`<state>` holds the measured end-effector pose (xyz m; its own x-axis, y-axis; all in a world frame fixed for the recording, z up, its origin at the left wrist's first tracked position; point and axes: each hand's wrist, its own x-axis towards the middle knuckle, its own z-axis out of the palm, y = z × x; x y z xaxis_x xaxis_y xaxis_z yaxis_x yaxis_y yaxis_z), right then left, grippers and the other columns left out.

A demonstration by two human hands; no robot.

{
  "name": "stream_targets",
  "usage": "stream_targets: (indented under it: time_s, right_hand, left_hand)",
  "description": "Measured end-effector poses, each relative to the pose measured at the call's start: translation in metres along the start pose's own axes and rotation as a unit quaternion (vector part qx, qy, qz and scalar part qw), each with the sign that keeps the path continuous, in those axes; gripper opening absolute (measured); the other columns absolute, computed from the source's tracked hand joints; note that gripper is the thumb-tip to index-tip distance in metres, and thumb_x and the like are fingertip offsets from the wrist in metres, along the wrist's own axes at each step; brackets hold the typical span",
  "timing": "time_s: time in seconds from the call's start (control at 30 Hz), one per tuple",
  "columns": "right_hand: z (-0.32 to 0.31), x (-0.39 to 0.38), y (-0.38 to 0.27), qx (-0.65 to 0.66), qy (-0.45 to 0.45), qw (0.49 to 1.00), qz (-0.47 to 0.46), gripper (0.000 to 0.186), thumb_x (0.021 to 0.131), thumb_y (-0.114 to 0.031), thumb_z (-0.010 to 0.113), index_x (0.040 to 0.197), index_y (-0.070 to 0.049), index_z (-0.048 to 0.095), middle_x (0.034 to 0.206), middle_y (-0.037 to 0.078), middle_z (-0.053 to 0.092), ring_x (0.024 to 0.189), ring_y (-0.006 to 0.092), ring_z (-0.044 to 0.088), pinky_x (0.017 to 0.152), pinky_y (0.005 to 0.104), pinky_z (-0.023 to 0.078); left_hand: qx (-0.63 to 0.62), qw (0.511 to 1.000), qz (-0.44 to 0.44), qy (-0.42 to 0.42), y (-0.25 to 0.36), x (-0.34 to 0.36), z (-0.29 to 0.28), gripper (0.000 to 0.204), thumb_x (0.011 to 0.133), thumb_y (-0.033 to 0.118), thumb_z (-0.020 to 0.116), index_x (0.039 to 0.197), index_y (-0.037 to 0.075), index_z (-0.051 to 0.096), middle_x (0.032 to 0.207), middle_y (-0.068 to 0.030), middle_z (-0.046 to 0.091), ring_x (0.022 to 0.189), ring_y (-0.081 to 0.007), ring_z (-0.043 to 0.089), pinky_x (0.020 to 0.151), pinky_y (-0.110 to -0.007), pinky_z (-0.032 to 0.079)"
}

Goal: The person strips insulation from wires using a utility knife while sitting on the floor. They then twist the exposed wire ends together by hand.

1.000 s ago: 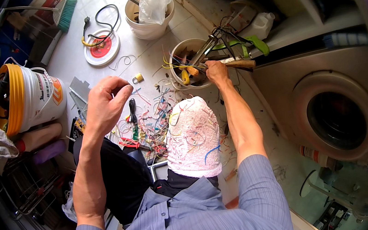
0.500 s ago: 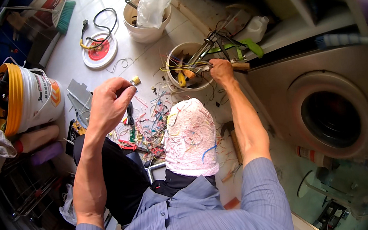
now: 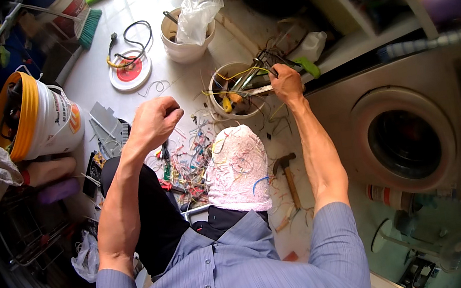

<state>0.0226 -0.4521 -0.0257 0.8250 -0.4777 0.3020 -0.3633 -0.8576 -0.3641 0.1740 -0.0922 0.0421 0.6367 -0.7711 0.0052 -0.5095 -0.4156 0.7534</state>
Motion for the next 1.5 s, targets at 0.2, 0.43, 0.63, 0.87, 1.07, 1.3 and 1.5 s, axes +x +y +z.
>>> stream_targets:
  time_s: [0.2,0.43,0.63,0.87,1.07,1.3,1.5]
  right_hand:
    - [-0.034,0.009,-0.028,0.037,0.075,0.995,-0.044,0.013,0.087,-0.015,0.066,0.086,-0.002,0.065,0.073,0.016,0.063,0.066,0.0332,0.061,0.063,0.0384,0.048]
    - [-0.094,-0.005,-0.089,0.091,0.074,0.989,-0.092,0.011,0.085,-0.011,0.068,0.088,-0.001,0.066,0.075,0.014,0.064,0.066,0.0257,0.062,0.063,0.0348,0.049]
    - [-0.131,-0.028,-0.145,0.135,0.004,0.976,-0.173,0.012,0.080,-0.006,0.074,0.089,-0.001,0.066,0.080,0.014,0.065,0.071,0.0290,0.064,0.064,0.0341,0.051]
    - [-0.145,-0.074,-0.176,0.106,-0.006,0.952,-0.288,0.014,0.076,0.000,0.068,0.090,-0.002,0.066,0.082,0.013,0.067,0.076,0.0319,0.067,0.067,0.0375,0.054]
    - [-0.141,-0.114,-0.152,-0.020,-0.029,0.928,-0.372,0.010,0.074,0.000,0.064,0.080,-0.005,0.057,0.073,0.009,0.058,0.071,0.0280,0.063,0.063,0.0385,0.052]
    - [-0.141,-0.146,-0.096,-0.041,-0.011,0.946,-0.320,0.007,0.077,0.001,0.057,0.076,-0.005,0.053,0.070,0.010,0.057,0.070,0.0298,0.064,0.061,0.0390,0.053]
    - [-0.145,-0.151,-0.031,-0.092,0.018,0.974,-0.206,0.004,0.083,-0.001,0.054,0.079,-0.004,0.054,0.074,0.014,0.060,0.071,0.0343,0.064,0.062,0.0420,0.052]
  left_hand:
    - [0.037,0.999,-0.007,0.016,-0.009,-0.004,0.000,0.018,0.085,0.017,0.065,0.089,-0.001,0.069,0.080,-0.0170,0.069,0.076,-0.0320,0.068,0.071,-0.040,0.052]
    - [-0.008,0.989,0.043,0.142,-0.007,-0.002,0.023,0.019,0.086,0.010,0.066,0.102,0.000,0.068,0.096,-0.0173,0.068,0.080,-0.0309,0.068,0.074,-0.038,0.055]
    - [0.039,0.943,0.199,0.264,0.070,-0.012,0.018,0.036,0.086,0.007,0.065,0.122,0.003,0.061,0.126,-0.0180,0.060,0.111,-0.0381,0.060,0.094,-0.041,0.051]
    - [-0.056,0.969,0.219,0.100,0.089,-0.049,0.027,0.011,0.091,0.010,0.061,0.096,0.002,0.068,0.080,-0.0176,0.067,0.078,-0.0359,0.067,0.069,-0.043,0.052]
    - [-0.006,0.990,0.141,0.013,0.069,-0.128,0.031,0.011,0.090,0.012,0.061,0.091,0.003,0.066,0.077,-0.0181,0.065,0.072,-0.0373,0.064,0.063,-0.042,0.049]
    - [-0.073,0.996,-0.043,-0.021,0.049,-0.175,0.036,0.019,0.092,0.020,0.063,0.098,0.005,0.072,0.067,-0.0141,0.064,0.058,-0.0206,0.060,0.059,-0.034,0.047]
    - [-0.168,0.983,-0.068,-0.036,0.041,-0.175,0.061,0.023,0.090,0.022,0.062,0.092,0.000,0.072,0.071,-0.0147,0.065,0.063,-0.0192,0.060,0.061,-0.033,0.047]
